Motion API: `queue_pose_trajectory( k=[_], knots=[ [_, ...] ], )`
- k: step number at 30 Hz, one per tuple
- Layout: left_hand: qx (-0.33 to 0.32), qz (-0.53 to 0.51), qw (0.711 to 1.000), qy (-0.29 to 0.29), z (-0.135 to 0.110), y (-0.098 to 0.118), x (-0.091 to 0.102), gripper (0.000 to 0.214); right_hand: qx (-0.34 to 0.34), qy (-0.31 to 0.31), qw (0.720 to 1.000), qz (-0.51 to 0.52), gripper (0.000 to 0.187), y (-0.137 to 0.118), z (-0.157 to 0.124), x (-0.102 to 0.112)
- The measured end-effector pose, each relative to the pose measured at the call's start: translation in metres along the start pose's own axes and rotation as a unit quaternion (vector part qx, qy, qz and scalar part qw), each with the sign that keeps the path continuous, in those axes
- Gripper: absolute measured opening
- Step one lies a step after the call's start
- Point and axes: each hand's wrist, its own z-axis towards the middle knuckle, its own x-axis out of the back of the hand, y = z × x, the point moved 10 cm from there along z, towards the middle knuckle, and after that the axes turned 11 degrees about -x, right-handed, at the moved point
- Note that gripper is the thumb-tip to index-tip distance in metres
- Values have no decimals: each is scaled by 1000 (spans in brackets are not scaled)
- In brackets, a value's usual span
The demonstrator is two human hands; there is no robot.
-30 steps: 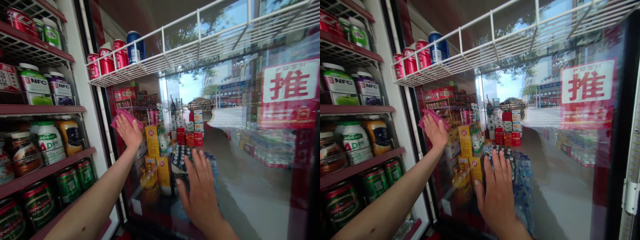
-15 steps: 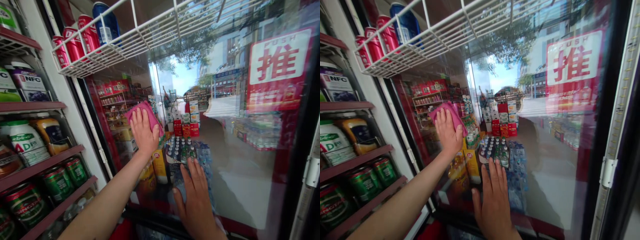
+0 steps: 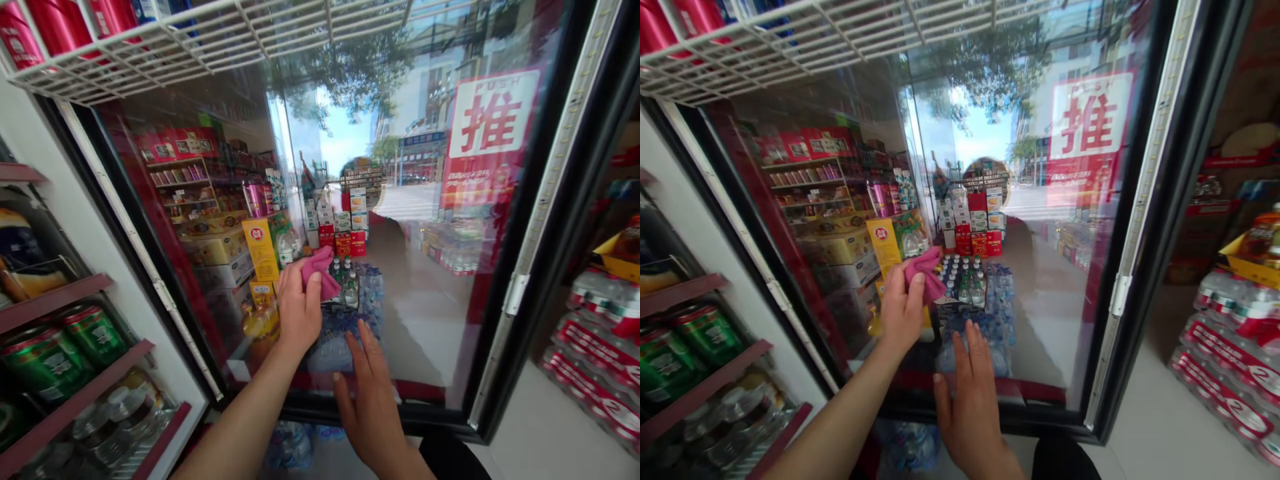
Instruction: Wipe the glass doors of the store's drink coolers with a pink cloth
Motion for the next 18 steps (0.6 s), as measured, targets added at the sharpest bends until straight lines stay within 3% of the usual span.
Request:
queue_pose_trajectory(
  k=[2, 4, 7, 9, 12, 14, 16, 18],
  knots=[
    [122, -87, 989, -4, -33, -17, -3, 49, -68, -31, 996, 50, 59, 18, -13, -8],
    [251, -171, 953, -9, -77, -38, -11, 53, -148, -59, 981, 108, 57, 39, -28, -18],
    [421, -267, 867, -23, -152, -60, -23, 50, -287, -89, 932, 205, 64, 73, -55, -34],
    [507, -313, 802, -35, -199, -66, -28, 44, -376, -113, 877, 277, 73, 92, -78, -46],
    [598, -363, 712, -49, -261, -66, -29, 40, -465, -151, 784, 382, 82, 107, -113, -58],
    [642, -388, 659, -56, -295, -62, -28, 44, -482, -156, 749, 427, 79, 110, -131, -59],
    [673, -407, 614, -59, -325, -58, -25, 53, -477, -153, 745, 440, 73, 111, -144, -55],
    [695, -421, 579, -58, -350, -54, -20, 65, -474, -136, 760, 424, 70, 115, -158, -48]
  ],
)
